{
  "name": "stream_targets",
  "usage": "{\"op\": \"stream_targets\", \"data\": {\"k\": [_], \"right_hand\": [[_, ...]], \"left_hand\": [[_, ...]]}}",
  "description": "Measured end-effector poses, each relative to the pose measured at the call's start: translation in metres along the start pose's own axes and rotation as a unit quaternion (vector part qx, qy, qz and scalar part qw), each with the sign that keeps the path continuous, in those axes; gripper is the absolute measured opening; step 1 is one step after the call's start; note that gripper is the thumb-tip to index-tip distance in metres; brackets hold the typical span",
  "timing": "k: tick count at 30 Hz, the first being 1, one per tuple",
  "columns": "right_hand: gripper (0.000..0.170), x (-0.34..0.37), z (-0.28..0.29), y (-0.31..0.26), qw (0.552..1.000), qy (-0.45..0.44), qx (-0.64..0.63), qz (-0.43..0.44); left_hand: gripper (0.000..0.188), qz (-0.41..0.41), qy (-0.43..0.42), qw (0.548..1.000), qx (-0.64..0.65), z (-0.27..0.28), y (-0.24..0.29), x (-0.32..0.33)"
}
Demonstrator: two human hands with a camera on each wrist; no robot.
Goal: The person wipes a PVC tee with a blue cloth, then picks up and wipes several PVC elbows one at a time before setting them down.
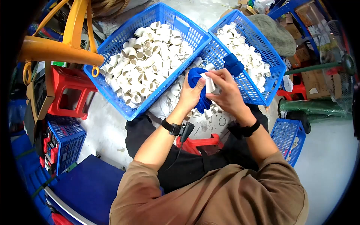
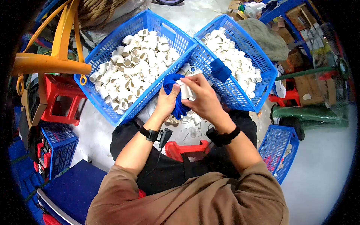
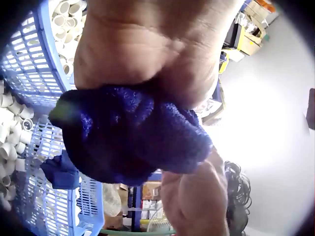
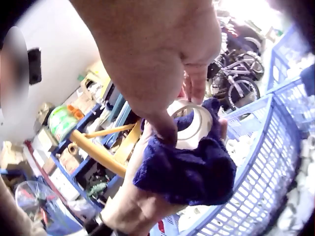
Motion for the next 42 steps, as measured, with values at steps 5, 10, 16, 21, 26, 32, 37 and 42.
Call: {"op": "stream_targets", "data": {"k": [5, 10, 16, 21, 26, 32, 37, 42], "right_hand": [[0.066, 0.001, 0.012, 0.009, 0.988, -0.016, -0.122, -0.092], [0.062, 0.011, -0.008, 0.010, 0.997, -0.019, 0.068, 0.026], [0.058, 0.015, 0.001, 0.029, 0.972, -0.065, -0.195, -0.115], [0.041, -0.005, 0.023, 0.111, 0.909, 0.080, -0.272, -0.306], [0.044, -0.046, 0.050, 0.214, 0.839, 0.212, -0.268, -0.424], [0.054, -0.072, 0.036, 0.291, 0.806, 0.244, -0.356, -0.405], [0.049, -0.046, -0.041, 0.318, 0.910, -0.084, -0.060, -0.401], [0.056, -0.015, -0.123, 0.350, 0.906, -0.178, 0.153, -0.352]], "left_hand": [[0.065, 0.108, -0.005, 0.984, 0.144, -0.005, 0.007, 0.006], [0.057, 0.122, 0.050, 0.984, 0.120, -0.015, -0.006, 0.009], [0.070, 0.193, 0.039, 0.943, 0.267, -0.003, 0.003, 0.004], [0.076, 0.185, 0.126, 0.917, 0.329, 0.015, -0.014, -0.013], [0.077, 0.183, 0.135, 0.913, 0.338, 0.024, 0.001, -0.017], [0.078, 0.175, 0.142, 0.909, 0.350, 0.028, 0.002, -0.025], [0.079, 0.124, 0.186, 0.913, 0.340, 0.050, 0.018, -0.040], [0.085, 0.109, 0.233, 0.911, 0.323, 0.074, 0.014, -0.039]]}}
Point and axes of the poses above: each hand's wrist, its own x-axis away from the middle knuckle, its own z-axis out of the back of the hand, y = z × x, the point moved 2 cm from there along -x, towards the middle knuckle, and after that the axes turned 2 degrees about -x, right-handed, at the moved point
